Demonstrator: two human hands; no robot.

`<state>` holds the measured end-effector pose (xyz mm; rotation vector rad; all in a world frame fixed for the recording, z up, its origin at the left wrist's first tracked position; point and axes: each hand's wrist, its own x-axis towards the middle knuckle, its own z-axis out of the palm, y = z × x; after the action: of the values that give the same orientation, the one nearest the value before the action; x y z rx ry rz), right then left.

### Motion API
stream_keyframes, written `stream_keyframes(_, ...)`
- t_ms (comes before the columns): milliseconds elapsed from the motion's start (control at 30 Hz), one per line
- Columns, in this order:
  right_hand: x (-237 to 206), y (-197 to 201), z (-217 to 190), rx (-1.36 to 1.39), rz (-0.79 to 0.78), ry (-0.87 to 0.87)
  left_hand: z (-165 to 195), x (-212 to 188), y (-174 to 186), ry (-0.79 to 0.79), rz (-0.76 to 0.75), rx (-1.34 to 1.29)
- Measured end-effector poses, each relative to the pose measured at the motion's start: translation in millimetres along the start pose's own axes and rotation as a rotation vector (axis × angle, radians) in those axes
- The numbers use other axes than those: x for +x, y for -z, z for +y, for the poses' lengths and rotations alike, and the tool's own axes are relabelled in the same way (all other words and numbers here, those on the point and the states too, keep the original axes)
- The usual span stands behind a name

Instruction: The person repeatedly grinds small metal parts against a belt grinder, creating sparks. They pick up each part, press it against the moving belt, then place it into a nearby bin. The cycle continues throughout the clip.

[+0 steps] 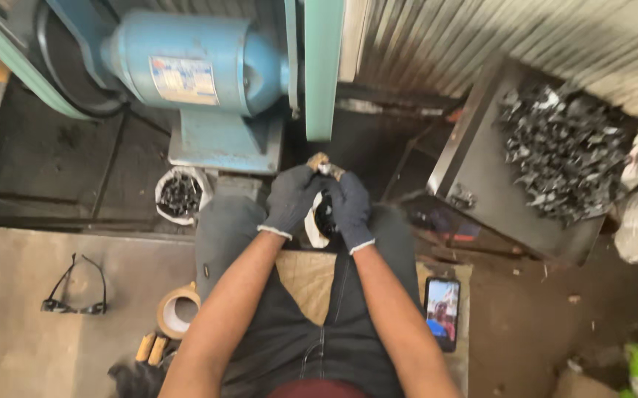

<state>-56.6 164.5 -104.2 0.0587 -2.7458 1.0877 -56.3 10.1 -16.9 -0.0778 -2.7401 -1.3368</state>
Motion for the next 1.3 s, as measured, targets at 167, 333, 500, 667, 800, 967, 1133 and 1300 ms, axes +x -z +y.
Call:
stream_keyframes(167, 12, 24, -20, 0.808, -0.064, -0.242, 12, 6, 8, -0.167, -0.038, 0.256)
stream_keyframes(333, 16, 46, -29, 1.035, -0.219, -0.272, 15, 4, 15, 0.042, -0.079, -0.158)
stream_keyframes(500, 23, 48, -33, 0.886, -0.309, -0.398, 8, 20, 25, 0.252, -0.046, -0.399)
stream_keyframes(667, 26, 48, -39, 0.901, -0.378, -0.466, 1, 24, 20, 0.482, -0.054, -0.243)
stream_keyframes(800, 33, 36, -38, 0.76, -0.38, -0.551, -14, 26, 6, 0.34, -0.2, 0.071)
stream_keyframes(967, 57, 20, -22, 0.67, -0.299, -0.188, -32, 29, -14, 0.394, -0.089, 0.103)
stream_keyframes(1133, 73, 9, -16, 0.664, -0.231, -0.139, -32, 38, -17, 0.269, -0.093, 0.1)
stream_keyframes(1300, 46, 17, -18, 0.861, -0.115, -0.185, -10, 25, -15, 0.157, -0.013, 0.107)
